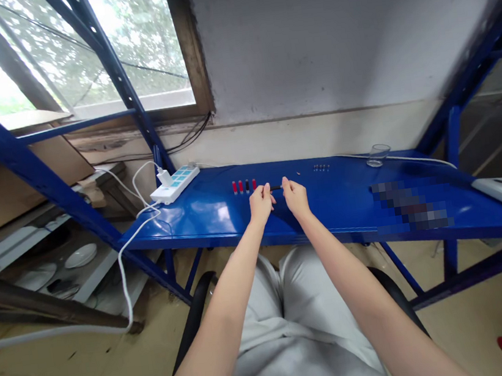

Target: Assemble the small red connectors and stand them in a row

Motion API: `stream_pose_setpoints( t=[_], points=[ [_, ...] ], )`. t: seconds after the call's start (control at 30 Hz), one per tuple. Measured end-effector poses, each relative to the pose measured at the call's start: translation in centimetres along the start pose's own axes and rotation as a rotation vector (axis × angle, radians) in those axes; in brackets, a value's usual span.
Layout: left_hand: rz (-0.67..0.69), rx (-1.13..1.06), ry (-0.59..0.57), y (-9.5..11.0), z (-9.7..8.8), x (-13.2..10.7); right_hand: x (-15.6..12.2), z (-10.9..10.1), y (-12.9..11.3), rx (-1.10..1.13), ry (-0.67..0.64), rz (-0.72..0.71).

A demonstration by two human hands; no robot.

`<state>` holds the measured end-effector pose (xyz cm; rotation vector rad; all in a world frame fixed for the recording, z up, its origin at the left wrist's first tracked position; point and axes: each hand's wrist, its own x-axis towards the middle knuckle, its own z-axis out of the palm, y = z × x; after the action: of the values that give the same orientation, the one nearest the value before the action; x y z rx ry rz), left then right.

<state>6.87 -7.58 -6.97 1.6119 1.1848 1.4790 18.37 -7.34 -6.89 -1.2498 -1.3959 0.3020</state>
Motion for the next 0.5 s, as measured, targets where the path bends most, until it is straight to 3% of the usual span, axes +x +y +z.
stream_pose_setpoints(
  t=[0.23,0.5],
  points=[
    [-0.077,-0.039,0.024,0.27,-0.04,-0.11,-0.13,-0.08,-0.14,0.007,-0.019,-0.011],
    [-0.069,-0.015,0.052,-0.16,-0.3,0.01,-0.23,-0.24,-0.41,0.017,-0.033,-0.009]
  ],
)
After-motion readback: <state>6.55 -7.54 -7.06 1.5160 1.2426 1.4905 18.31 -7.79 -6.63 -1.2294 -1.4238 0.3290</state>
